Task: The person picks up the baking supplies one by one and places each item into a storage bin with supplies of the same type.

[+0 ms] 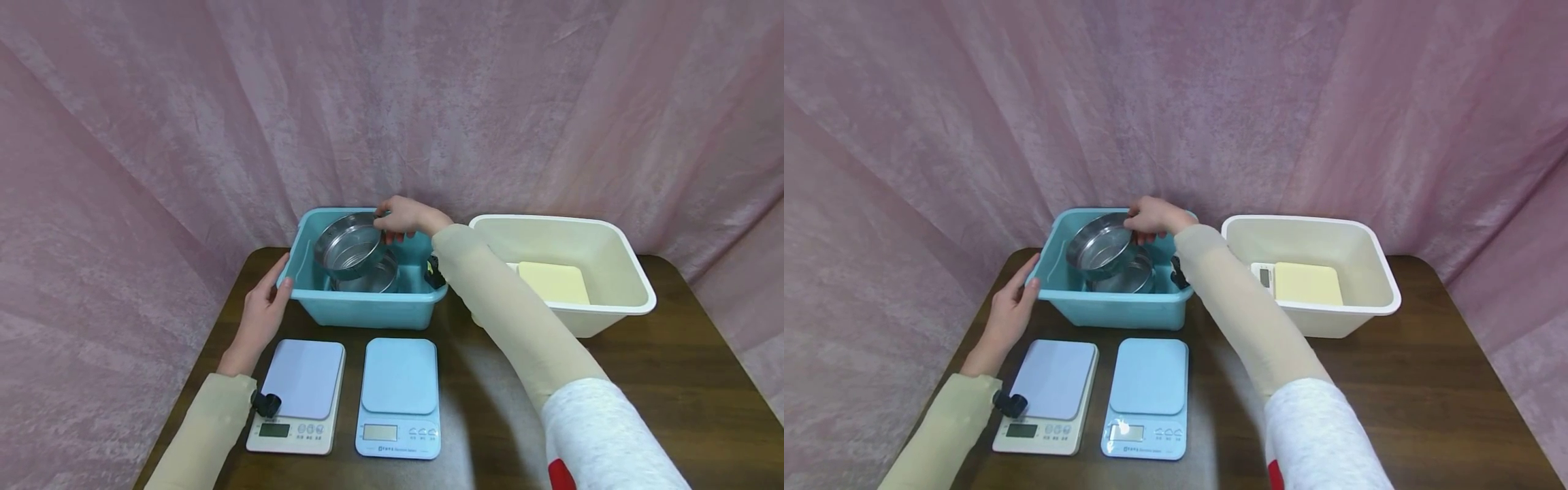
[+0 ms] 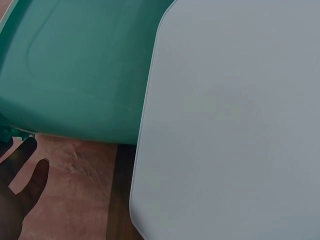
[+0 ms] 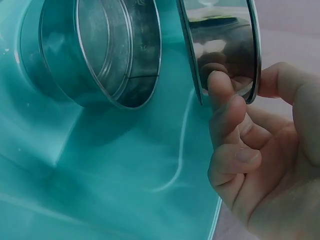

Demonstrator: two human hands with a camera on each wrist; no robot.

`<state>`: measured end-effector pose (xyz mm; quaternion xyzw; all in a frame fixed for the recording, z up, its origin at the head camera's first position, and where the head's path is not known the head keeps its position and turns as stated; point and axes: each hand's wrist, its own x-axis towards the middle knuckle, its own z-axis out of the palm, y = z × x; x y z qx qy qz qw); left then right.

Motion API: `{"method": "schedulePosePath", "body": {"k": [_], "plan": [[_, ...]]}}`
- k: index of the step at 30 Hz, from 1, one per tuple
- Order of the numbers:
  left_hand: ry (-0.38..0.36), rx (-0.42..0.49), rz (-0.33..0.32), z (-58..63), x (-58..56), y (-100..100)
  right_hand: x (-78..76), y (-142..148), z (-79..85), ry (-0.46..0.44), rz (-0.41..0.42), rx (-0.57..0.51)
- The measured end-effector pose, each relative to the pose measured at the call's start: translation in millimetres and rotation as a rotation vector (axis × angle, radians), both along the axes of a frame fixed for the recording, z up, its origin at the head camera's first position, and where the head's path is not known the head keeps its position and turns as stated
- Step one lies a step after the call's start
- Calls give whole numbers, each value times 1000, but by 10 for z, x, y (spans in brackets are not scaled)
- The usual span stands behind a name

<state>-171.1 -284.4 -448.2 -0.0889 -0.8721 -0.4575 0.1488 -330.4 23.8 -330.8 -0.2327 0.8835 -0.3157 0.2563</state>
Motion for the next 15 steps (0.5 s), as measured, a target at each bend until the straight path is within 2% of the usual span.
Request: {"method": "schedulePosePath", "body": {"k": [15], "plan": [[2, 6, -5, -13, -24, 1, 11, -16, -89, -28, 63, 109]]}}
